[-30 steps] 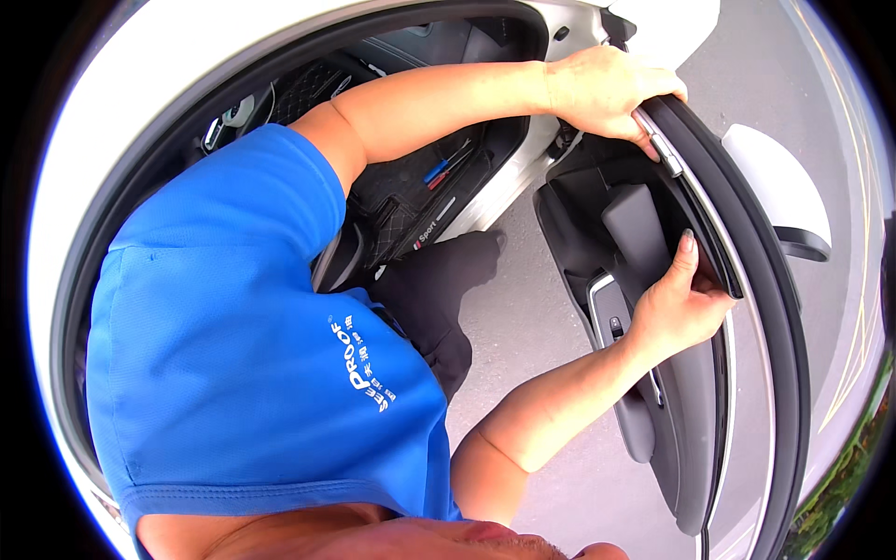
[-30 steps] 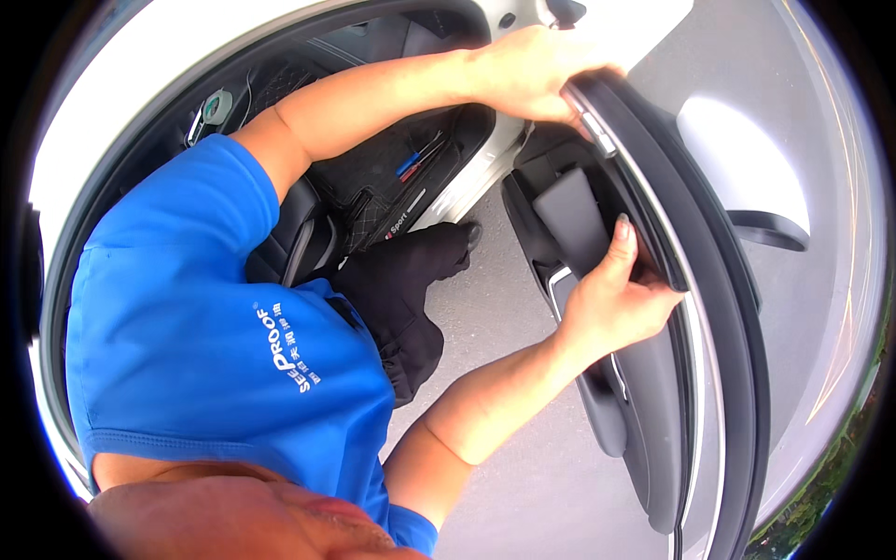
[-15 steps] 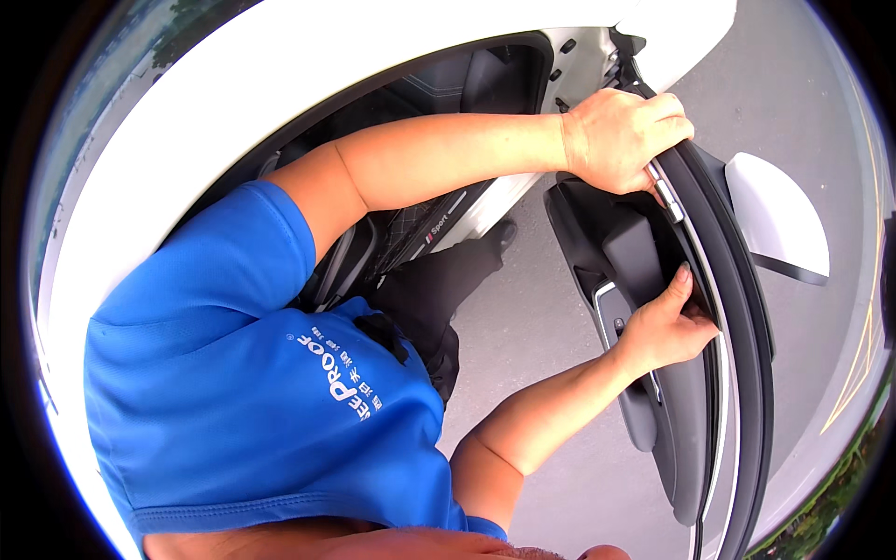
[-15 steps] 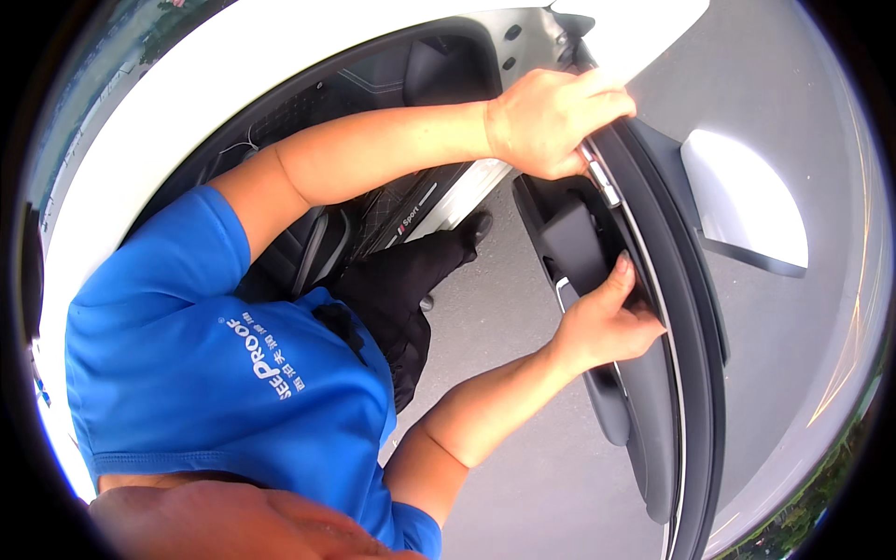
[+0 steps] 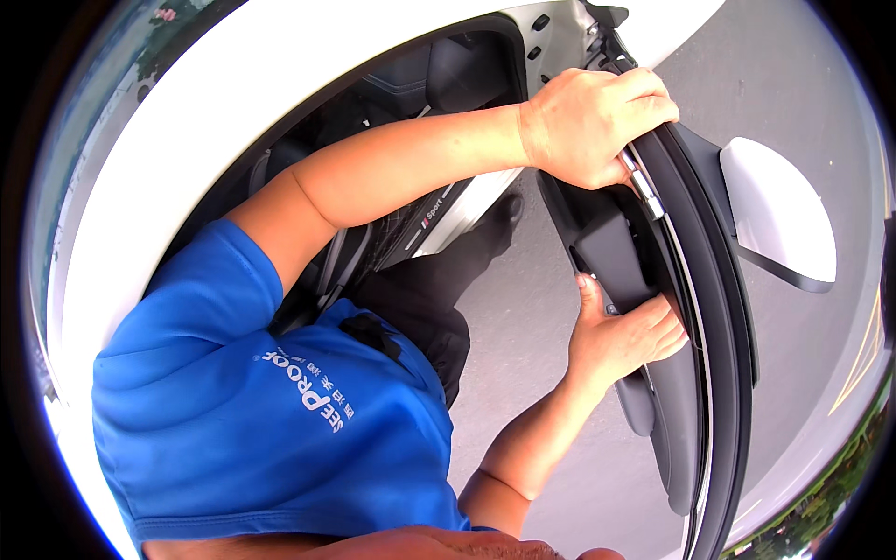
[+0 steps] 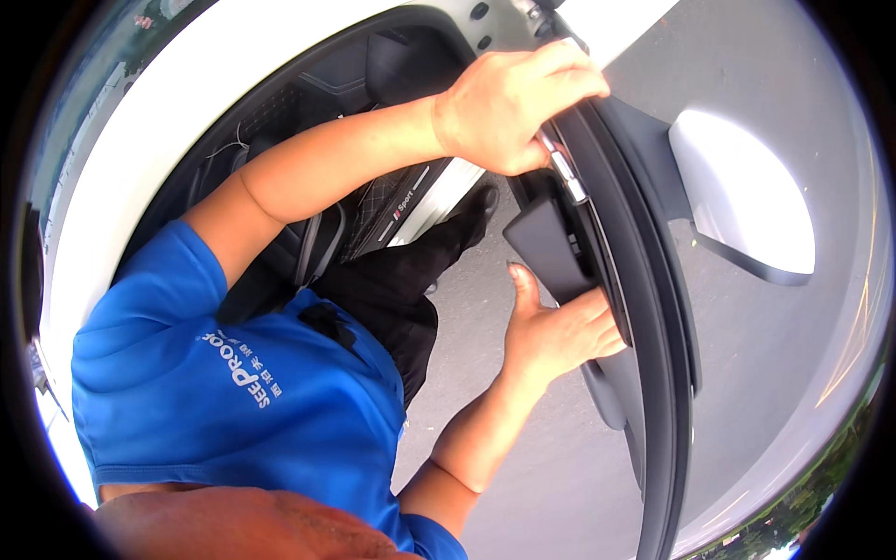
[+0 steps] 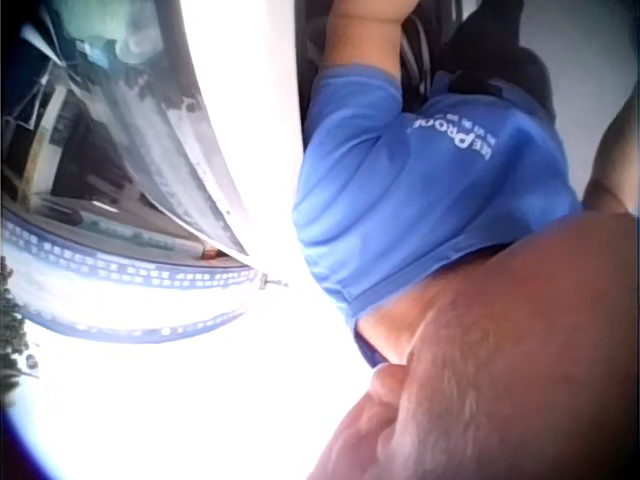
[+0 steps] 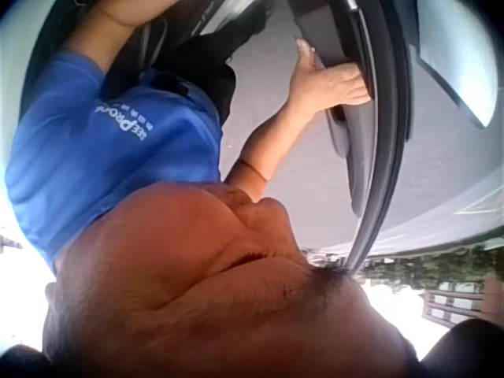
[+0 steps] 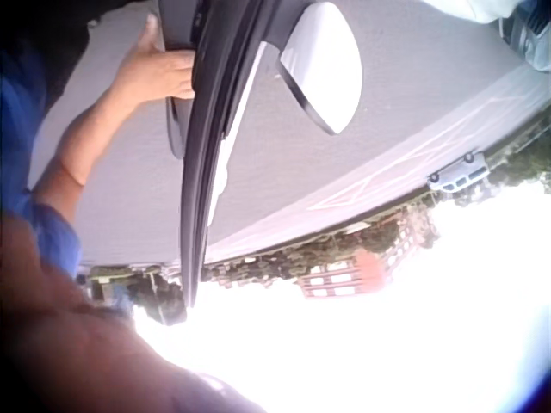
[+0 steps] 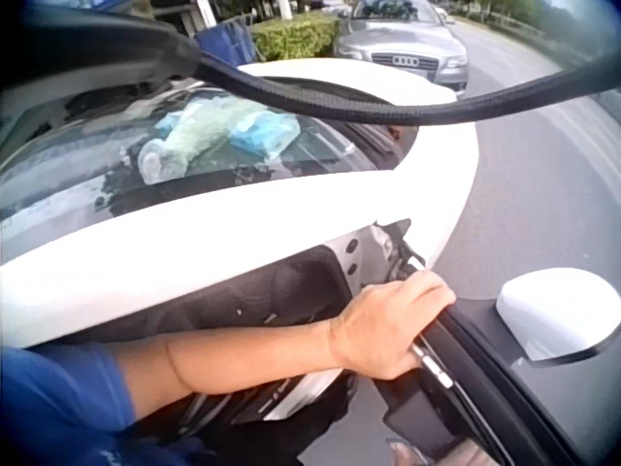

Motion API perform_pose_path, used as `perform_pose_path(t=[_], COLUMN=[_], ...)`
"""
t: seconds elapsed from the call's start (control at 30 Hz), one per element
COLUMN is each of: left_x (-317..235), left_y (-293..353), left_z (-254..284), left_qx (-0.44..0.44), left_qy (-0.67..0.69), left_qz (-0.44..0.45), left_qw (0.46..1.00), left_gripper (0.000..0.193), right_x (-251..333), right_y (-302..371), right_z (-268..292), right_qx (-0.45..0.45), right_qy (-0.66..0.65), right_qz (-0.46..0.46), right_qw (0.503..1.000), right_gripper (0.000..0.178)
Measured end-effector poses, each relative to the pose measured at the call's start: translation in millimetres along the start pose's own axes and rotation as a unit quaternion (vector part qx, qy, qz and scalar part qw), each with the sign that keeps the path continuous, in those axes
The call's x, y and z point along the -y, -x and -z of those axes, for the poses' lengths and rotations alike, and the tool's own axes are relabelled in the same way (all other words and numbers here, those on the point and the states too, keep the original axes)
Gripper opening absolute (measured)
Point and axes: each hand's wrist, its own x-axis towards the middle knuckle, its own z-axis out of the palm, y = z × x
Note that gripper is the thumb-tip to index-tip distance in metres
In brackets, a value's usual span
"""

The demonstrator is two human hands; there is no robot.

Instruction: The person detaches and removes an interior door panel from a white car using a socket tool and their hands.

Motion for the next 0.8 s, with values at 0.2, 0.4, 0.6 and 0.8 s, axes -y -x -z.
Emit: perform_pose_path(t=[0.2, 0.4, 0.6, 0.8], left_x=[5.1, 7.0, 3.0, 2.9], left_y=[0.5, -1.5, 1.6, 6.6], left_z=[-0.3, 0.2, 2.5, -1.8], left_qx=[0.0, 0.009, 0.015, -0.017], left_qy=[-0.002, 0.011, 0.037, 0.057], left_qz=[-0.006, -0.009, 0.004, 0.009], left_qw=[1.0, 1.0, 0.999, 0.998], left_gripper=[0.06, 0.061, 0.061, 0.066], right_x=[5.3, 7.7, 3.5, 11.8], right_y=[21.6, 20.6, 24.5, 20.8], right_z=[-34.3, -40.0, -35.8, -31.9], right_qx=[-0.081, -0.148, -0.156, -0.134], right_qy=[0.052, -0.021, -0.052, -0.056], right_qz=[-0.088, -0.098, -0.088, -0.124], right_qw=[0.991, 0.984, 0.982, 0.982], right_gripper=[0.11, 0.106, 0.104, 0.102])
